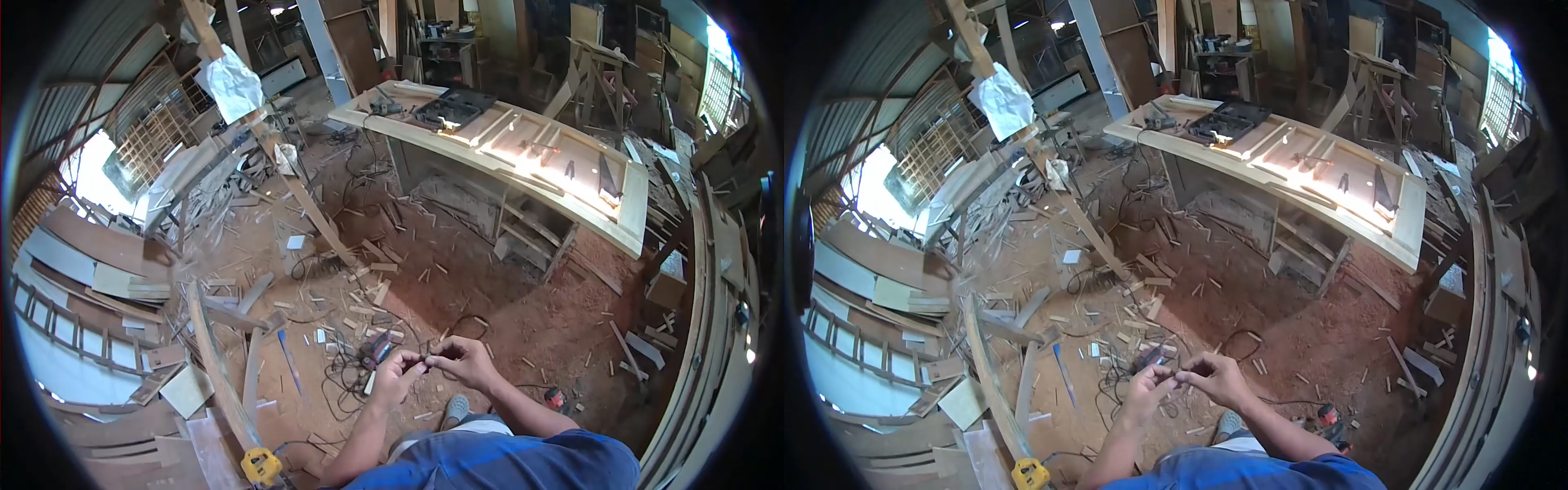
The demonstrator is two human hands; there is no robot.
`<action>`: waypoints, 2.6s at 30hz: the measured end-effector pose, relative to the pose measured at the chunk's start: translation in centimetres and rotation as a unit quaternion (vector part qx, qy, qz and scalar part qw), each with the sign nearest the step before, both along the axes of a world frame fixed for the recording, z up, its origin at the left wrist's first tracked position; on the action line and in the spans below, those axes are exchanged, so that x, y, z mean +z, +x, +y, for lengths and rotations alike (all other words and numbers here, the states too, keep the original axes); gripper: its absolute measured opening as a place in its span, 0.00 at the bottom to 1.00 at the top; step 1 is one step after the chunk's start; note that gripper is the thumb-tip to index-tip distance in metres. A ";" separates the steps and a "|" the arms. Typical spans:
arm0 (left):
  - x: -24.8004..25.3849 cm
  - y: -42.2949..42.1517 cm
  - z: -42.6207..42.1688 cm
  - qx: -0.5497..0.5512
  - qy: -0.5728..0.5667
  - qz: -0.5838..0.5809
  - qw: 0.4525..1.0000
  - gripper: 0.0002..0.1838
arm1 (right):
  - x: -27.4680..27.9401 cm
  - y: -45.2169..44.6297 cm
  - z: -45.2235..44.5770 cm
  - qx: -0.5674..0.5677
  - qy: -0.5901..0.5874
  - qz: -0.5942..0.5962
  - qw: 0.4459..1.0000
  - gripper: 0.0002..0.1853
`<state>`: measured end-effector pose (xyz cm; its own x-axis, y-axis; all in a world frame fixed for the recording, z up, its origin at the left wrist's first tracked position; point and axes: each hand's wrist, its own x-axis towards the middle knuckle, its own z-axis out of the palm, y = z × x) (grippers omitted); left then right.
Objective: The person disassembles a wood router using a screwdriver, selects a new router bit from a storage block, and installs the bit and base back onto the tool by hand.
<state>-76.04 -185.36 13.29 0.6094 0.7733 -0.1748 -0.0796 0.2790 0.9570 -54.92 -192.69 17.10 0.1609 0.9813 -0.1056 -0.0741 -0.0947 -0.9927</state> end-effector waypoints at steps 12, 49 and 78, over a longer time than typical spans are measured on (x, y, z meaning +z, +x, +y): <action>1.5 11.6 25.8 -0.103 -0.021 0.022 0.994 0.06 | -0.3 11.7 22.7 0.018 0.038 -0.066 0.997 0.18; 2.9 57.6 130.6 -0.057 0.184 0.171 0.966 0.10 | -2.8 56.5 123.2 -0.132 0.061 0.038 0.989 0.10; -5.0 82.2 156.4 -0.348 -0.043 0.069 0.934 0.09 | -3.3 67.5 140.7 -0.520 0.022 0.157 0.840 0.10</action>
